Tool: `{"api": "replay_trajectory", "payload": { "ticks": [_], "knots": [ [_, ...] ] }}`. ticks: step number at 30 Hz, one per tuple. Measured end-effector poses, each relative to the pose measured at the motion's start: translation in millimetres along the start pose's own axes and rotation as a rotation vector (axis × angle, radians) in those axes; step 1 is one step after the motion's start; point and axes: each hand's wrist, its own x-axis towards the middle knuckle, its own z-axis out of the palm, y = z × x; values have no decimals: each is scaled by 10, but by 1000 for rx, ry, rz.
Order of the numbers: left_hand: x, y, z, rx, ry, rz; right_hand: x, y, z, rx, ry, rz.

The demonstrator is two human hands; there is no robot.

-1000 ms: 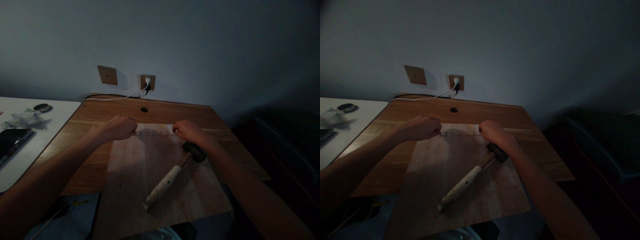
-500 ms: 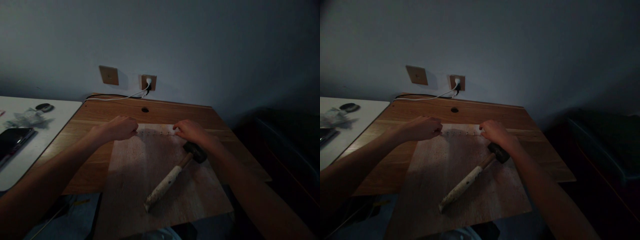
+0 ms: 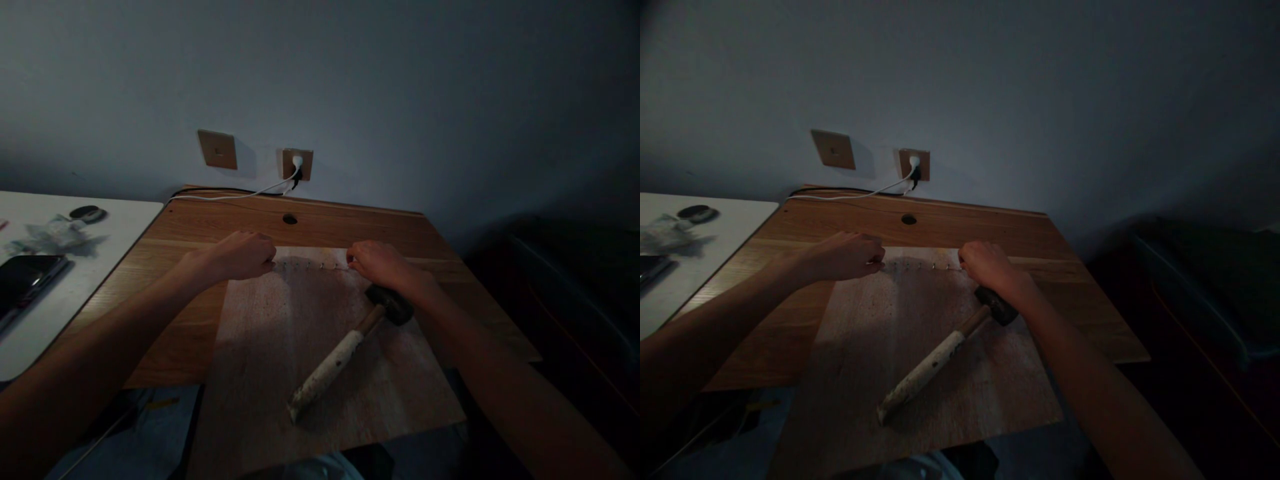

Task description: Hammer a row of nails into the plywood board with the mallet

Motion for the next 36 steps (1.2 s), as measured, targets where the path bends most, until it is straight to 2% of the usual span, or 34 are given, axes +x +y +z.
{"api": "replay_trajectory", "payload": {
  "ticks": [10, 17, 22, 27, 36],
  "knots": [
    [29, -3, 48, 17, 31, 31, -42, -51, 26, -124, 14, -26],
    [31, 26, 12, 60, 31, 38, -70, -44, -28, -98, 16, -20],
    [25, 50, -5, 5, 83, 25, -15, -51, 21, -10, 104, -98],
    [75, 94, 33, -57, 161, 63, 58, -111, 61, -17, 97, -153],
    [164, 153, 103, -33, 164, 80, 71, -97, 152, -61, 145, -201]
  ]
}}
